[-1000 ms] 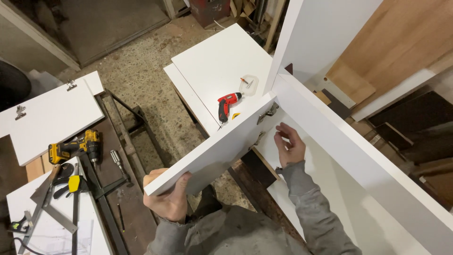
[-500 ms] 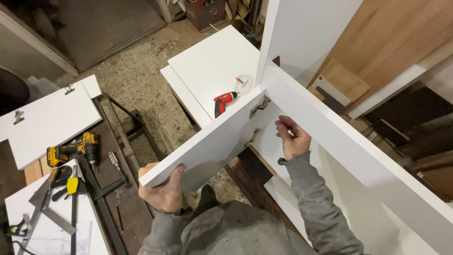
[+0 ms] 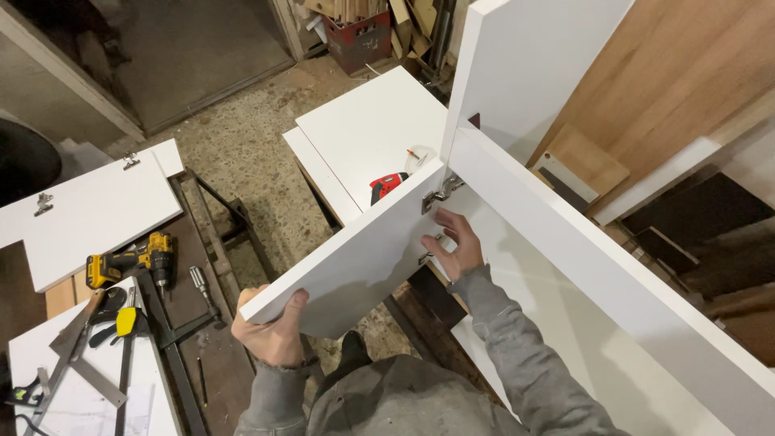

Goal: The person places a small wooden block into a white cabinet, retrieves two wooden shims from a drawer, and positions them inside the cabinet. They then attach a white cabinet door with hinges to the cabinet frame and use a red cordless drill to secure the hinges with screws.

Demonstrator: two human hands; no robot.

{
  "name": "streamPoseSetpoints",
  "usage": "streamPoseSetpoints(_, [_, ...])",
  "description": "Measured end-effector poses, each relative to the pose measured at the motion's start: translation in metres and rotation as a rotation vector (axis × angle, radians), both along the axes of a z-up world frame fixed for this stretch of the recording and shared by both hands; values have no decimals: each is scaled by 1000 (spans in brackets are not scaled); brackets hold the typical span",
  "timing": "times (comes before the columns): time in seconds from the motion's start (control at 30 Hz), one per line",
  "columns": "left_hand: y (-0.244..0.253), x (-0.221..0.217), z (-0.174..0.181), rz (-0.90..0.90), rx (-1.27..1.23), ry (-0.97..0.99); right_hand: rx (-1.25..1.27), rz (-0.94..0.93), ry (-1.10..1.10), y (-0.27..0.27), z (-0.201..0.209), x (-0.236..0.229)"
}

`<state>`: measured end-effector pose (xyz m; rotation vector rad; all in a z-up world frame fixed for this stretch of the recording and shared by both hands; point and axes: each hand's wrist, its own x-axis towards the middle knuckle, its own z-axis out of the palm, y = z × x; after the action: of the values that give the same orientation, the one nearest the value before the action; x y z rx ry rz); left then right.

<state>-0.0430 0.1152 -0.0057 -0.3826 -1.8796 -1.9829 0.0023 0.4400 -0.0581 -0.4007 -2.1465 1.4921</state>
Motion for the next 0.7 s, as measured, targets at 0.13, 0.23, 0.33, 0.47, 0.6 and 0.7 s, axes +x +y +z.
streamPoseSetpoints(0.13, [-24, 1, -11, 22, 82, -24, 12, 30, 64, -11, -17, 0])
streamPoseSetpoints(0.23, [-54, 13, 0, 66, 141, -61, -102, 110, 128, -32, -19, 1])
streamPoseSetpoints(0.33, [-88, 13, 10, 123, 144, -81, -245, 248, 258, -63, -14, -8])
streamPoseSetpoints(0.47, [-135, 8, 22, 160, 218, -74, -47, 110, -57, -105, 27, -21])
streamPoseSetpoints(0.6, [-163, -14, 42, 198, 241, -129, -284, 285, 103, -133, 65, -50])
streamPoseSetpoints(0.7, [-171, -38, 64, 194, 240, -211, -365, 308, 111, -149, 75, -66])
